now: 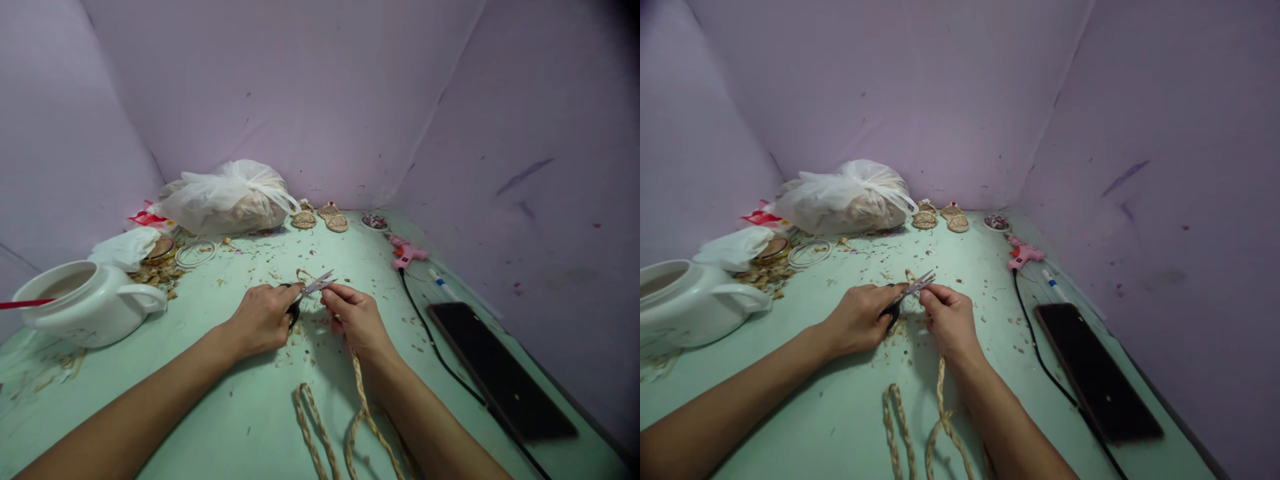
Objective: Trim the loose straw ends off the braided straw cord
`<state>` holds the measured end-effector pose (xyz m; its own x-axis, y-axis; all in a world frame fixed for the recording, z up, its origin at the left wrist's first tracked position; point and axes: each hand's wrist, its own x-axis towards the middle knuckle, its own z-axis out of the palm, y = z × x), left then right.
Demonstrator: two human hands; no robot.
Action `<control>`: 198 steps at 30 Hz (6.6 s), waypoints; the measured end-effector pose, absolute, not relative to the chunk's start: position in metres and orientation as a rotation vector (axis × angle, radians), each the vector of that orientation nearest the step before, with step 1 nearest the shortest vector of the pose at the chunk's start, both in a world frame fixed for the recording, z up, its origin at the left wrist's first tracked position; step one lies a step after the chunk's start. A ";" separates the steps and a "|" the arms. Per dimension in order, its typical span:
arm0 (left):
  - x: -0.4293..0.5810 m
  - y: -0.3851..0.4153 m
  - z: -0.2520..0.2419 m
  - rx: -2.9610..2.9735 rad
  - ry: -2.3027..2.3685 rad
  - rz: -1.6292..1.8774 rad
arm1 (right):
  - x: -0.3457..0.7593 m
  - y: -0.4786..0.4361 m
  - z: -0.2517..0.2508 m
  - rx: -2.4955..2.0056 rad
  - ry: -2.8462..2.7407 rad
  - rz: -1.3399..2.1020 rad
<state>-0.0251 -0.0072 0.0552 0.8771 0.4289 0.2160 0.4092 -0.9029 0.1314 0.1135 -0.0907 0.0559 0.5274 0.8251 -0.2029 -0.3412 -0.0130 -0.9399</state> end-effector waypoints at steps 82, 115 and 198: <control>-0.011 0.008 0.083 1.113 0.923 0.963 | 0.096 -0.101 0.057 -1.079 -0.730 1.581; -0.070 0.079 0.086 2.439 1.613 0.113 | 0.100 -0.090 0.044 -1.198 -0.476 1.286; -0.038 0.013 0.071 2.492 0.939 0.609 | 0.116 -0.089 0.061 -1.163 -0.284 1.171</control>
